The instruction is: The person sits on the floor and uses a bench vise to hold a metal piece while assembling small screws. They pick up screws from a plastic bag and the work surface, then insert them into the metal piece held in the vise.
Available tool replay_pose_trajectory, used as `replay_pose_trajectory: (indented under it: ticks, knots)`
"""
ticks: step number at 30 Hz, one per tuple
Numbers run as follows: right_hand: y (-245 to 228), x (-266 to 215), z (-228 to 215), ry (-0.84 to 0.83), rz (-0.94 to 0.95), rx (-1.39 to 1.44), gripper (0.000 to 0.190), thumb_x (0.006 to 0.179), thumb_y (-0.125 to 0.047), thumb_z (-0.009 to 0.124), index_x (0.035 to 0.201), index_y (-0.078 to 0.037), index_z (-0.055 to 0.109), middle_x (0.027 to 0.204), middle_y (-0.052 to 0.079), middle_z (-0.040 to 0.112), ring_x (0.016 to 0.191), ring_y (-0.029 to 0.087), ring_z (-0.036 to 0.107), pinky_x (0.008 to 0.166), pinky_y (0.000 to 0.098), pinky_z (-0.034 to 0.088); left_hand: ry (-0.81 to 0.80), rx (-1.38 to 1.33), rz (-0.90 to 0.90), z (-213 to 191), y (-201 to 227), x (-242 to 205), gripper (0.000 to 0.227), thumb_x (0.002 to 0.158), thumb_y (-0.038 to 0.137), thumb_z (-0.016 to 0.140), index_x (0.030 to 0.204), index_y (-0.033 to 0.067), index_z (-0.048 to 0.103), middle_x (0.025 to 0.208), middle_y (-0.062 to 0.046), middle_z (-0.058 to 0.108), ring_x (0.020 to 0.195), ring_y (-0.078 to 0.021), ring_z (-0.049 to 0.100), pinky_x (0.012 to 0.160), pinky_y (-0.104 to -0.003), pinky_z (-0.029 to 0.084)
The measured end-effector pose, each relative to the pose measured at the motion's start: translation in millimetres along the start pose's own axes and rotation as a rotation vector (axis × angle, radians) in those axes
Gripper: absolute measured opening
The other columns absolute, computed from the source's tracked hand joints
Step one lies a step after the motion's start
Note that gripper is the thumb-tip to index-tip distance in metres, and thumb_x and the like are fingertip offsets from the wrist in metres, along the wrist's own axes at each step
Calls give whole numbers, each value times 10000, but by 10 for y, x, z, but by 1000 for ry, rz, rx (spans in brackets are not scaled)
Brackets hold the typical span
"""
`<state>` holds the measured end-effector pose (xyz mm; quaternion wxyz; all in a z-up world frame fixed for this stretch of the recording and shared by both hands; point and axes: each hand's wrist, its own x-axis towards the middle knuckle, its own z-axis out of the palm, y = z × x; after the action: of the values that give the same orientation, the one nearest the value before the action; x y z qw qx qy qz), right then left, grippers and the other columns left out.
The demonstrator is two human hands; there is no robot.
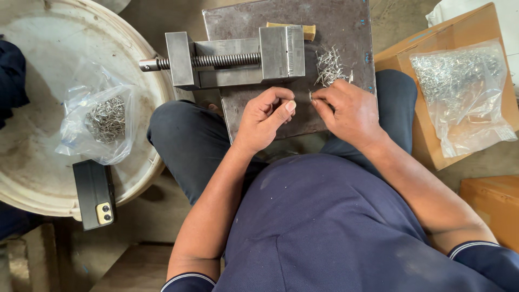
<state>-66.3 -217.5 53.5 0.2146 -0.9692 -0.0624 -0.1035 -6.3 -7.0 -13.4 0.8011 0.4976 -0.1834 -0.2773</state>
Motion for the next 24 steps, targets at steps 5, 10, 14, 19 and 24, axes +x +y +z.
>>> replay_pose_trajectory:
  ticks: [5,10,14,19,24]
  knots:
    - [33,-29,15,34,-5,23,50,940,-149,772,924,-116,738,854,47,642,735,258,649,626,376,500,-12,89,39,41,2,-4,162,1065,117,661,1160,-11,628,895,22,589,821,-54,539,746,-229,484]
    - [157,-78,31,-26,215,302,60,950,-128,757,952,-71,737,846,37,642,631,154,590,564,318,462,37,254,50,116,52,6,173,1044,112,683,1161,-10,649,877,28,590,795,-45,516,715,-219,462]
    - [338,-48,76,-151,563,902,80,985,-119,726,1030,-55,713,835,-25,607,634,35,490,548,223,383,69,474,90,169,125,2,225,1012,138,702,1188,6,651,899,-11,659,788,-76,591,721,-243,513]
    - [418,-12,98,-303,842,1454,72,1003,-101,668,1028,-38,644,814,-7,619,607,46,516,496,188,384,71,632,175,225,213,16,328,981,176,716,1257,16,640,909,-83,691,782,-185,668,737,-299,540]
    - [311,12,168,-386,799,1838,80,1030,-98,630,1021,-20,649,831,43,637,641,80,546,524,208,420,35,681,249,217,215,21,201,1018,175,659,1162,34,659,922,-127,683,831,-278,678,747,-359,533]
